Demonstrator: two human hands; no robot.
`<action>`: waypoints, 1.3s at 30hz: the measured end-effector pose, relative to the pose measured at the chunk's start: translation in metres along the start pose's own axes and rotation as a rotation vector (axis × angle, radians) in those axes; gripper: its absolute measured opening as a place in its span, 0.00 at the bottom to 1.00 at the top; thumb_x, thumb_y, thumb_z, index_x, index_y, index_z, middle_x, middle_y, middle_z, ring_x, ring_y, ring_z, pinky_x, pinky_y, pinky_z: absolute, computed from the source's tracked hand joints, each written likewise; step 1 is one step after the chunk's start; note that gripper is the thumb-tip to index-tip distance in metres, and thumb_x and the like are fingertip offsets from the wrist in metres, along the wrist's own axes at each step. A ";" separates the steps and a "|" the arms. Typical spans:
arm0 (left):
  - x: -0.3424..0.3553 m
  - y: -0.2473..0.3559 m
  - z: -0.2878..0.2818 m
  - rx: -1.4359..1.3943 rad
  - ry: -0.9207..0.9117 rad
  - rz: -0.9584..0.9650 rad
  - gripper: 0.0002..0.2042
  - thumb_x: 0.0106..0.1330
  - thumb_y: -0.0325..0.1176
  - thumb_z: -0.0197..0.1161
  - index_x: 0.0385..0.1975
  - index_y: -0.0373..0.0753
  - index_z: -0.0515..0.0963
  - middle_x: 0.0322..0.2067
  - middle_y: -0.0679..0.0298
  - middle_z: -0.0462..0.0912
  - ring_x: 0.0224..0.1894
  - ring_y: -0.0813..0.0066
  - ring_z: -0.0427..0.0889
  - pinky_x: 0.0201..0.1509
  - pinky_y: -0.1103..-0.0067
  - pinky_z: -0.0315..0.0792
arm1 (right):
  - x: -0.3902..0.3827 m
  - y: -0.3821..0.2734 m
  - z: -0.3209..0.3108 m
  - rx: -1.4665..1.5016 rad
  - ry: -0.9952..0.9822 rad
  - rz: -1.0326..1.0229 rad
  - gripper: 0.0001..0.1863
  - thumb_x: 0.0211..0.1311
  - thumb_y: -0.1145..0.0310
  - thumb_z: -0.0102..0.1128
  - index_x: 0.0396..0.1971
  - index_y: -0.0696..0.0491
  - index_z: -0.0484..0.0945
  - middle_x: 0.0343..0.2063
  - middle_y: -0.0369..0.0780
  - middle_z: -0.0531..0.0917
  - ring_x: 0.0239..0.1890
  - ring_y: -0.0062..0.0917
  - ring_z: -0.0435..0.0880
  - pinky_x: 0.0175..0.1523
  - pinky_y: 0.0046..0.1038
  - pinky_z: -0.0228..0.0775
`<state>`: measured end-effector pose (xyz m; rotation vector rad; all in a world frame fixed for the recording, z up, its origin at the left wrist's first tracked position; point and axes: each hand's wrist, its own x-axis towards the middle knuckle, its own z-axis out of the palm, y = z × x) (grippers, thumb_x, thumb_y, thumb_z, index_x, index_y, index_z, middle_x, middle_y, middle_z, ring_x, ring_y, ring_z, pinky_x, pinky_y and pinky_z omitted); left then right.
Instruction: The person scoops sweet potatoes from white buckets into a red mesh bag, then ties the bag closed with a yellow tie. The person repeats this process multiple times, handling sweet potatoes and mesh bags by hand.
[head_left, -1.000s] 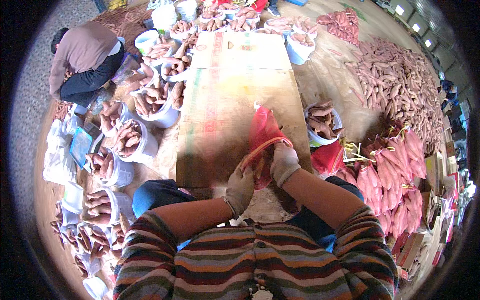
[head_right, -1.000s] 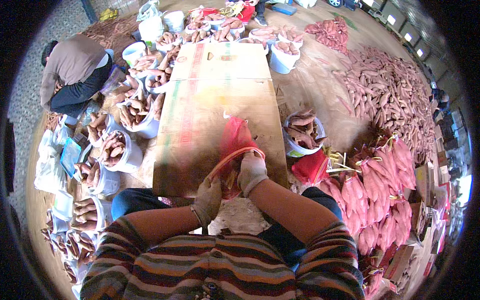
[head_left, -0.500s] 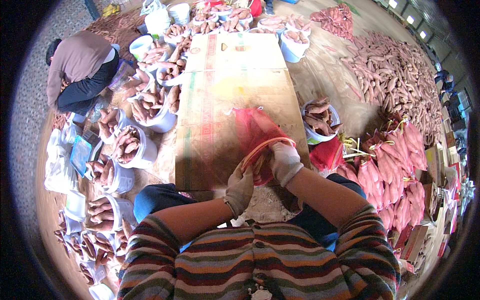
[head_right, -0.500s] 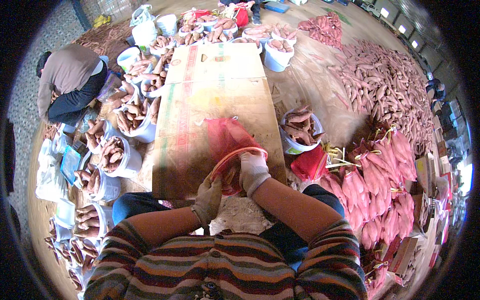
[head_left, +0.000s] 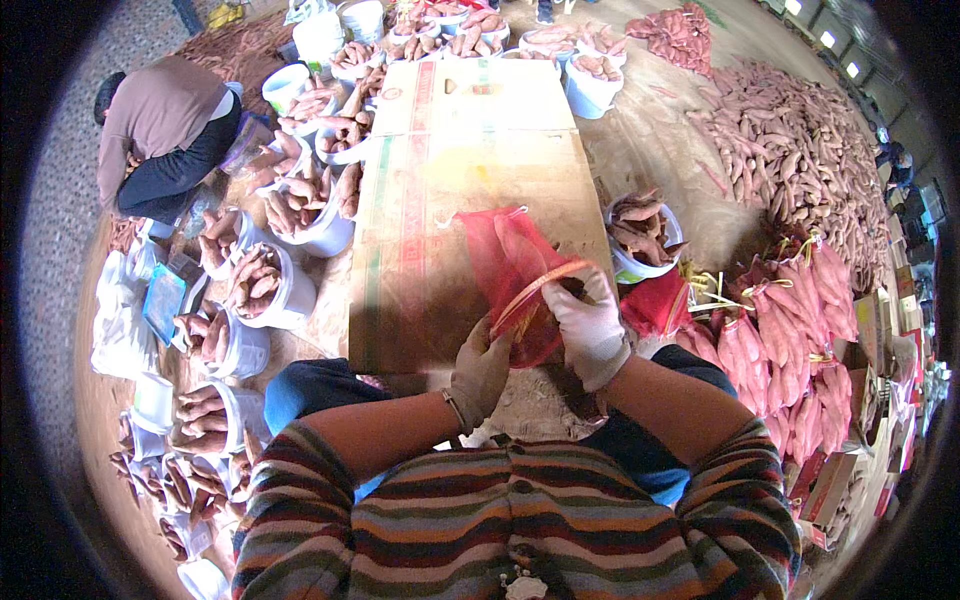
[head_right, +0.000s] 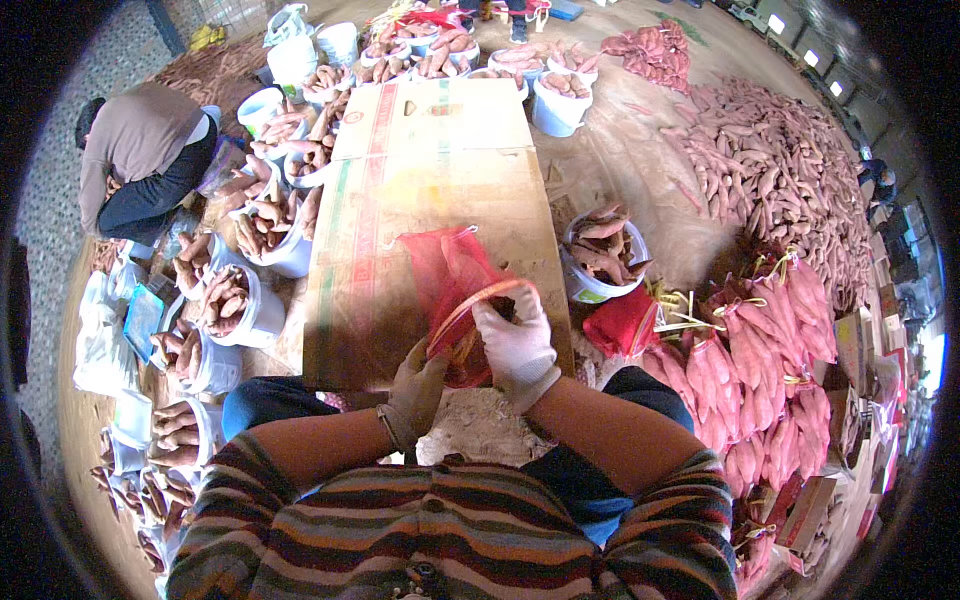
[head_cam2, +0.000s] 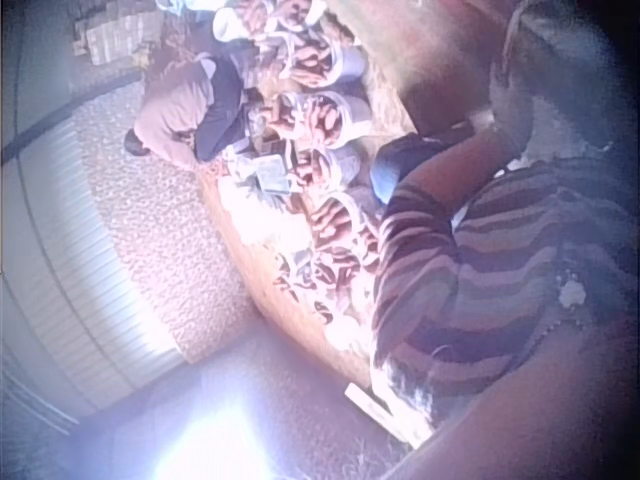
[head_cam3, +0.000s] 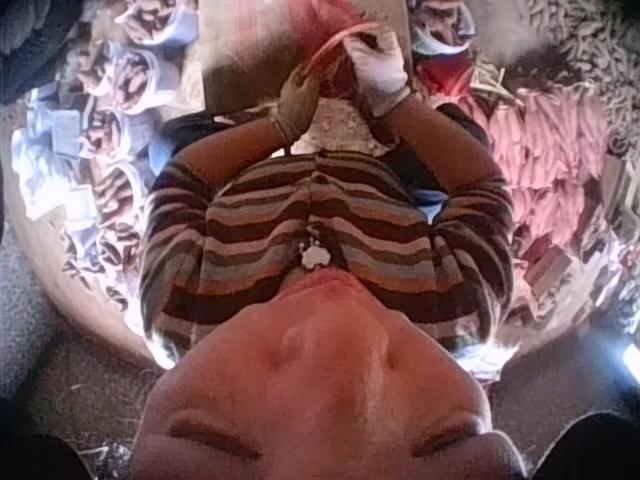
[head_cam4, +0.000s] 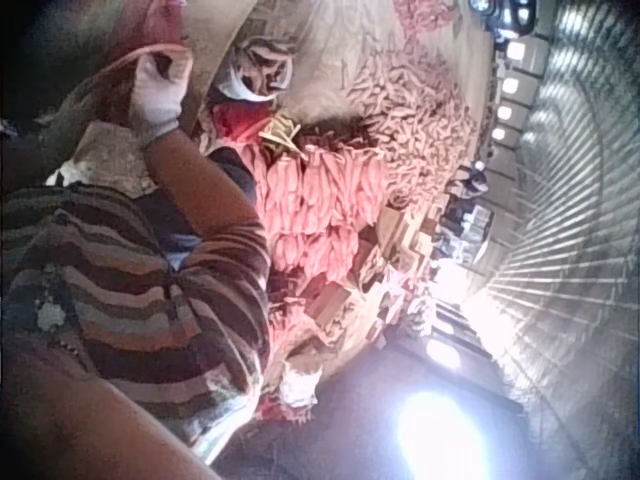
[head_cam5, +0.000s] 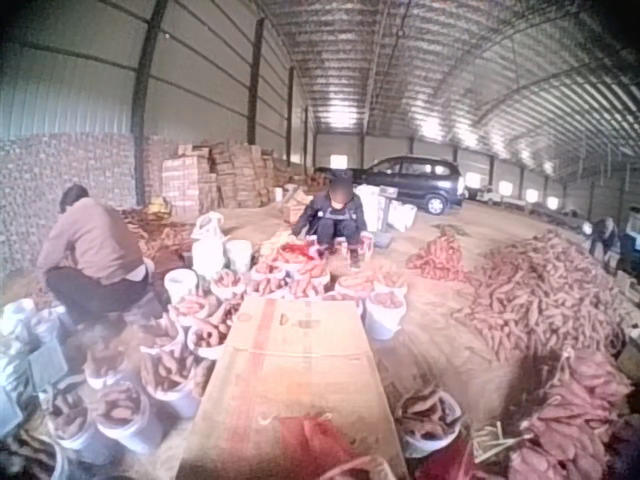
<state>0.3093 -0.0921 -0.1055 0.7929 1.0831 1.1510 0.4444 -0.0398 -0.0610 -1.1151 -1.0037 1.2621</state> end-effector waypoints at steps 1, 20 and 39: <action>-0.001 0.001 0.001 -0.014 0.012 -0.015 0.17 0.71 0.35 0.51 0.55 0.33 0.69 0.47 0.61 0.78 0.45 0.77 0.77 0.51 0.80 0.72 | 0.005 -0.003 -0.002 -0.369 -0.008 -0.284 0.14 0.56 0.69 0.62 0.41 0.54 0.72 0.36 0.43 0.79 0.36 0.36 0.80 0.42 0.35 0.76; 0.019 0.007 -0.007 -0.075 0.190 0.058 0.13 0.68 0.31 0.52 0.48 0.33 0.74 0.43 0.61 0.79 0.43 0.76 0.76 0.48 0.80 0.71 | 0.052 -0.120 -0.020 -1.094 -0.732 -0.257 0.41 0.41 0.56 0.76 0.56 0.57 0.67 0.49 0.49 0.75 0.49 0.35 0.78 0.52 0.34 0.71; 0.053 0.028 -0.020 0.604 -0.018 0.430 0.22 0.60 0.27 0.57 0.56 0.34 0.68 0.46 0.48 0.76 0.48 0.55 0.77 0.51 0.69 0.72 | 0.084 0.007 -0.009 -1.603 -0.541 -0.118 0.33 0.54 0.62 0.56 0.57 0.63 0.60 0.46 0.54 0.77 0.47 0.46 0.80 0.50 0.42 0.74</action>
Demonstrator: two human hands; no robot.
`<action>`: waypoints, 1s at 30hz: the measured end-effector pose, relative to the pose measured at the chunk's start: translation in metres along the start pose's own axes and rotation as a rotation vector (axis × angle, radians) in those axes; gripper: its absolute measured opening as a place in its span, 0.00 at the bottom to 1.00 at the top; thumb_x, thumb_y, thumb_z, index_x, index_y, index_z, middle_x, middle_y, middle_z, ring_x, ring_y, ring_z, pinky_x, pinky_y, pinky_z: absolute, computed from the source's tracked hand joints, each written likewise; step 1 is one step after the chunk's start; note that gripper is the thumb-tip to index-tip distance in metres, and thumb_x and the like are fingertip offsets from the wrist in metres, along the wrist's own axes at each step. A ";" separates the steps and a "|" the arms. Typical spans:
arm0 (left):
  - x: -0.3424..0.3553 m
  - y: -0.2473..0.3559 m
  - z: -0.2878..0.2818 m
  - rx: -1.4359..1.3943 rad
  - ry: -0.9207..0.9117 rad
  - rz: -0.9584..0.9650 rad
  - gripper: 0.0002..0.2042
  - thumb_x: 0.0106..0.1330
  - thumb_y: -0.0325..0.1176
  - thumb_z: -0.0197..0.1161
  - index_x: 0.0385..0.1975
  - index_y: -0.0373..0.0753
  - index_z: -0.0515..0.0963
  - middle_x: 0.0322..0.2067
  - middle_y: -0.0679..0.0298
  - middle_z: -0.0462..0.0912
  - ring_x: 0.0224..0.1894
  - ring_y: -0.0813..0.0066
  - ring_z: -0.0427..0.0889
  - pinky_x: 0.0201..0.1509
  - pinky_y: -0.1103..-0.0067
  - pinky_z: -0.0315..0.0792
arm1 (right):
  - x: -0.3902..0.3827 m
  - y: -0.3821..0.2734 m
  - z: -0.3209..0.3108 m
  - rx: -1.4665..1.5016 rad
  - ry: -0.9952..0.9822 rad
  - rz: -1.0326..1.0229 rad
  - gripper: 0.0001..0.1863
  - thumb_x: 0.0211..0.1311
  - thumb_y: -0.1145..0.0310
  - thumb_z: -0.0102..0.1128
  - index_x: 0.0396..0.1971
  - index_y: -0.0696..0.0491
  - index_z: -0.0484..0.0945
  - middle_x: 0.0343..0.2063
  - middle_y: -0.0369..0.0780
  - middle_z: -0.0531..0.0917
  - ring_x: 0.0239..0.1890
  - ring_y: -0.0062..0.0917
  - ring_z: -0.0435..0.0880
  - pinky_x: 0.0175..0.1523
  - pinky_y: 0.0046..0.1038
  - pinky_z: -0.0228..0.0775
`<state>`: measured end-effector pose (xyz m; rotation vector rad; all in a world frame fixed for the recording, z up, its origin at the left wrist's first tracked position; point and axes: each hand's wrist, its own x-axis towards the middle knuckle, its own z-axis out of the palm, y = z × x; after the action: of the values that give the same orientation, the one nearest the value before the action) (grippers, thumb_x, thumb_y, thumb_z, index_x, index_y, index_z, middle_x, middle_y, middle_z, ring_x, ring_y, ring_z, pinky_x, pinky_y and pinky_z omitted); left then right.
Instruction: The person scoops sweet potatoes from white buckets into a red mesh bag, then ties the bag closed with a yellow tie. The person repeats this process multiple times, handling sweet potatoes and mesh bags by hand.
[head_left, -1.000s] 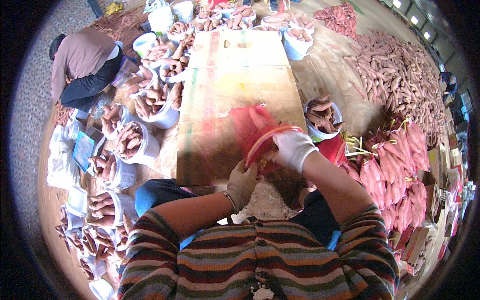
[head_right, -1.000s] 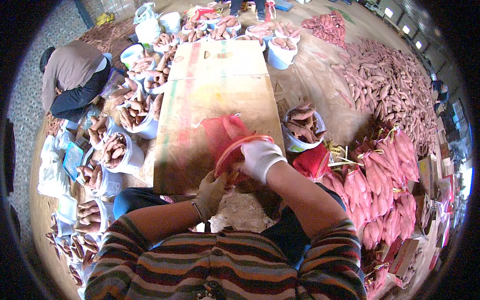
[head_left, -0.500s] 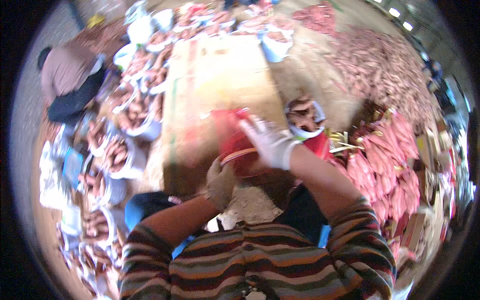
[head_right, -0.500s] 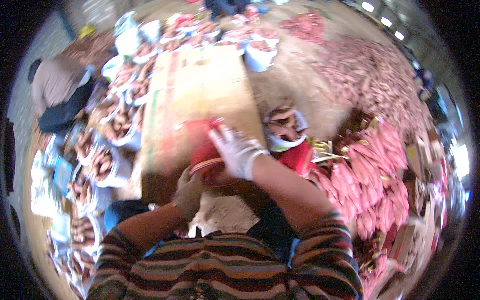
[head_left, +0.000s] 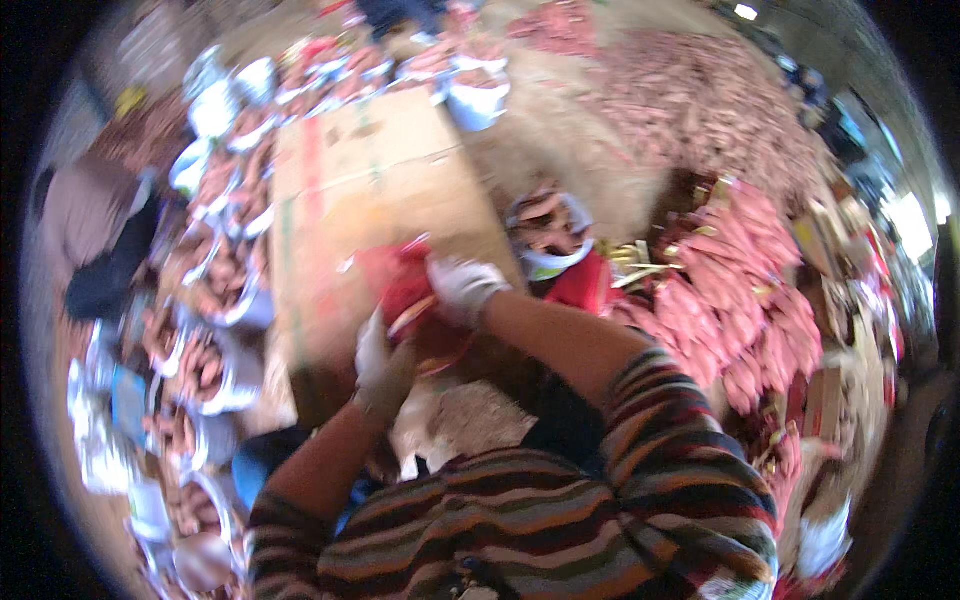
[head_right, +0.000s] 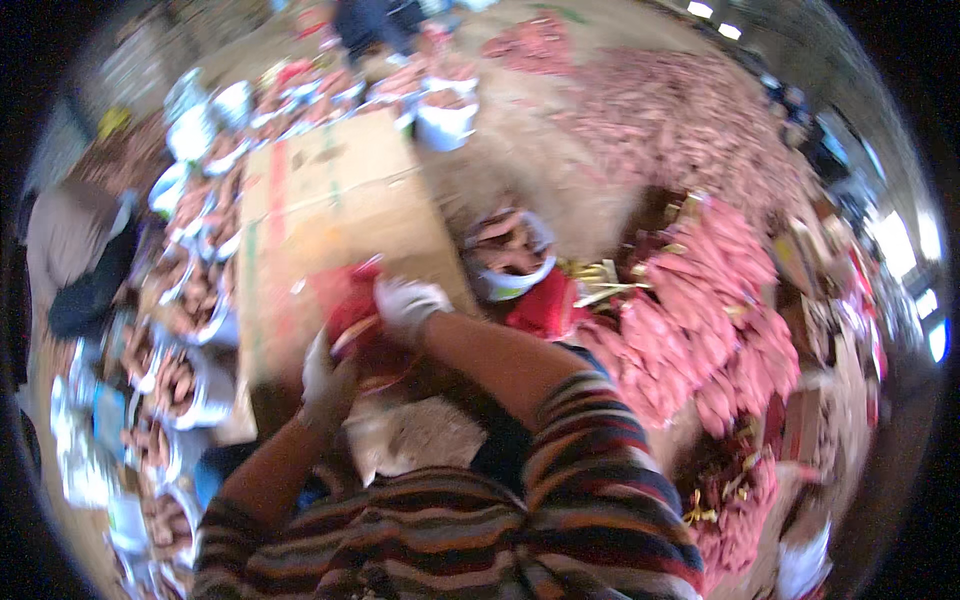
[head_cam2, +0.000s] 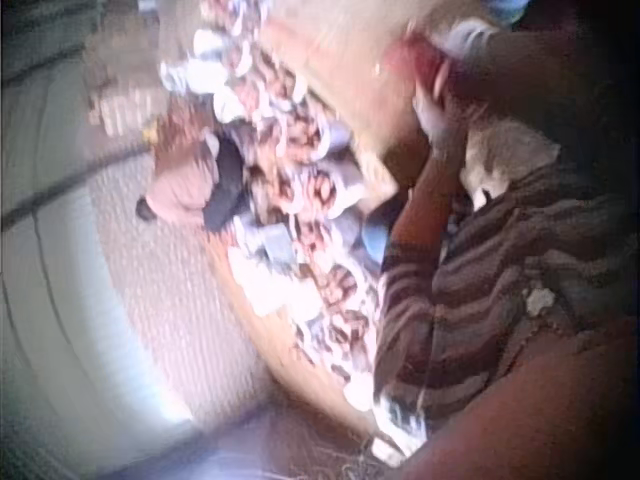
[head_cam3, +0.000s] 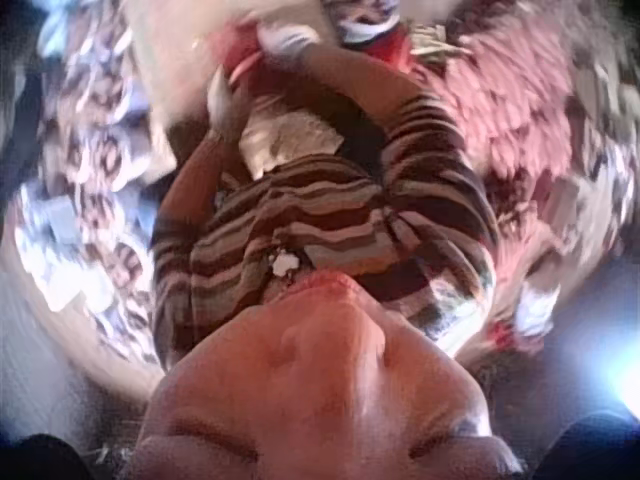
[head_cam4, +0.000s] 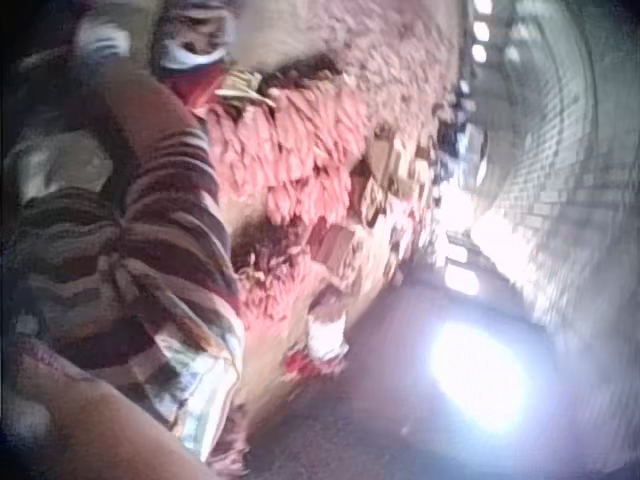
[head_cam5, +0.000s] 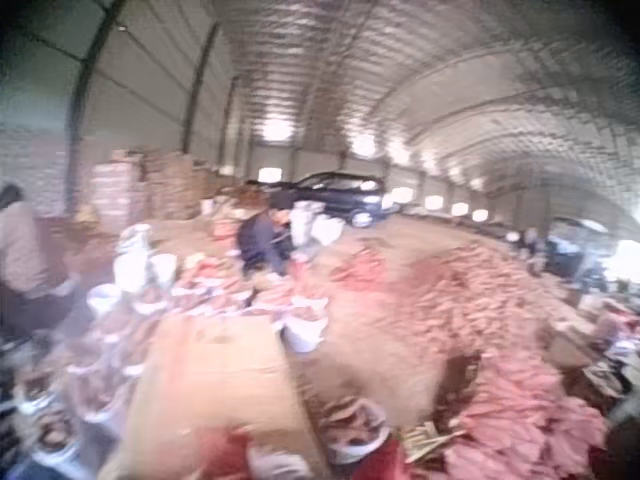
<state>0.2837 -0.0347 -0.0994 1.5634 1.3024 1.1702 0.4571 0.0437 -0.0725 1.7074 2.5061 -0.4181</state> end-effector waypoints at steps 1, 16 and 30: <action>0.006 -0.006 -0.001 -0.078 0.018 -0.099 0.28 0.60 0.29 0.62 0.61 0.34 0.63 0.50 0.50 0.75 0.52 0.60 0.76 0.55 0.71 0.71 | 0.001 -0.003 0.002 -0.024 0.007 0.019 0.28 0.63 0.65 0.46 0.61 0.61 0.59 0.48 0.55 0.75 0.44 0.44 0.82 0.45 0.42 0.76; 0.036 -0.051 0.001 -0.408 0.309 -0.394 0.13 0.63 0.26 0.57 0.47 0.33 0.74 0.39 0.61 0.82 0.38 0.73 0.80 0.45 0.76 0.76 | -0.018 -0.024 0.006 -0.131 0.082 0.084 0.38 0.59 0.47 0.54 0.64 0.52 0.57 0.46 0.47 0.72 0.39 0.41 0.81 0.41 0.44 0.75; -0.008 -0.010 0.015 -0.460 0.280 -0.312 0.11 0.65 0.26 0.57 0.46 0.31 0.73 0.40 0.65 0.79 0.37 0.81 0.76 0.42 0.82 0.72 | 0.004 -0.005 -0.013 -0.012 -0.074 0.248 0.32 0.56 0.55 0.60 0.56 0.56 0.62 0.43 0.50 0.81 0.47 0.43 0.81 0.50 0.42 0.73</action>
<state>0.2953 -0.0410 -0.1145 0.8572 1.2791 1.3946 0.4526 0.0489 -0.0596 1.9279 2.2055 -0.4343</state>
